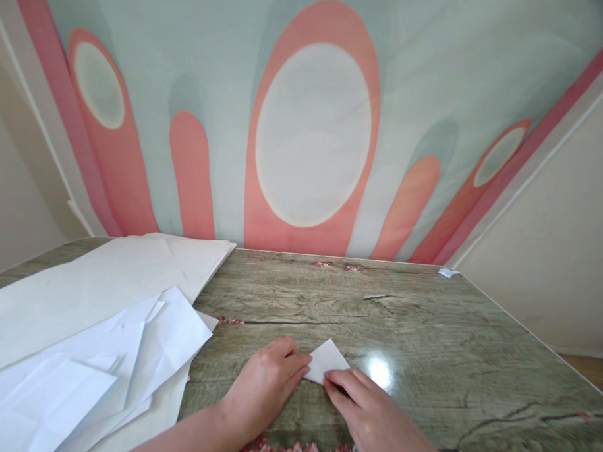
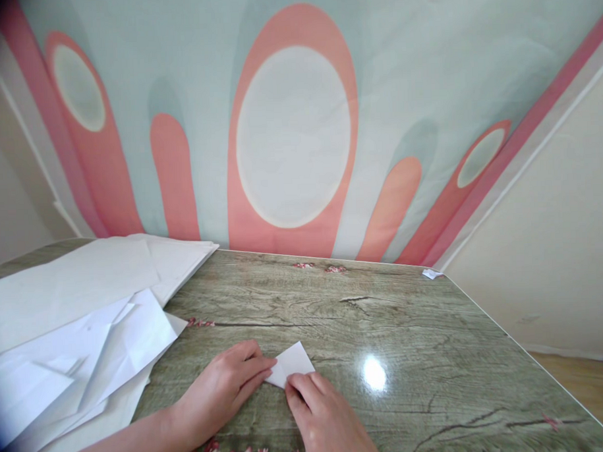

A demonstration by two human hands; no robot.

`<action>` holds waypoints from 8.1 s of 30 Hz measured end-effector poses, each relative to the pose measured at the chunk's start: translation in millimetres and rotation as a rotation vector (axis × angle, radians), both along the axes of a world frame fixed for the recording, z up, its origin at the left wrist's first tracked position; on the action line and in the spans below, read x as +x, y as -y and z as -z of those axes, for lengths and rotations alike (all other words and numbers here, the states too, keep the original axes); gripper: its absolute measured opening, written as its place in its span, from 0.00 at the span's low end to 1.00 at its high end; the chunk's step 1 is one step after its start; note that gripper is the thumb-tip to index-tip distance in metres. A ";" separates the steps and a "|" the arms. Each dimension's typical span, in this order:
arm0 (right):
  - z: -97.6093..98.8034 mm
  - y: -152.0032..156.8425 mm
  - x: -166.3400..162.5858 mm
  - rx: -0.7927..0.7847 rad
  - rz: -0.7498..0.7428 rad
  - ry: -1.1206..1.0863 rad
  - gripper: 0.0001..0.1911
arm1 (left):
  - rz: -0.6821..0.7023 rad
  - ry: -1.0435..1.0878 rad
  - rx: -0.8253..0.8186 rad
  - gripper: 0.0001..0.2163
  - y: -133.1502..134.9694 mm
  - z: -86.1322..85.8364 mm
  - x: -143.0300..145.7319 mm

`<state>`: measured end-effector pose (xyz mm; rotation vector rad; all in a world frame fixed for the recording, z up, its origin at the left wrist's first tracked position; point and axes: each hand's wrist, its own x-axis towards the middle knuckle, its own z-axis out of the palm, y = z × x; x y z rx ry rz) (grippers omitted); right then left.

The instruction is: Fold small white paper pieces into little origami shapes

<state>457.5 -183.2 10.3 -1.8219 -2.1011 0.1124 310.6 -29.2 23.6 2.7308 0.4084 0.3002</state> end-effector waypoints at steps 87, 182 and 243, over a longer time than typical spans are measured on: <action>-13.7 -1.0 8.4 0.039 -0.092 -0.119 0.18 | -0.102 -0.063 -0.389 0.04 0.5 -14.5 7.0; 6.9 2.2 -12.3 0.238 0.025 0.333 0.16 | -0.122 -0.086 -0.122 0.05 8.9 -1.6 16.2; 0.2 0.9 -12.7 0.213 0.032 0.272 0.14 | -0.022 -0.156 0.571 0.16 27.2 12.5 -31.1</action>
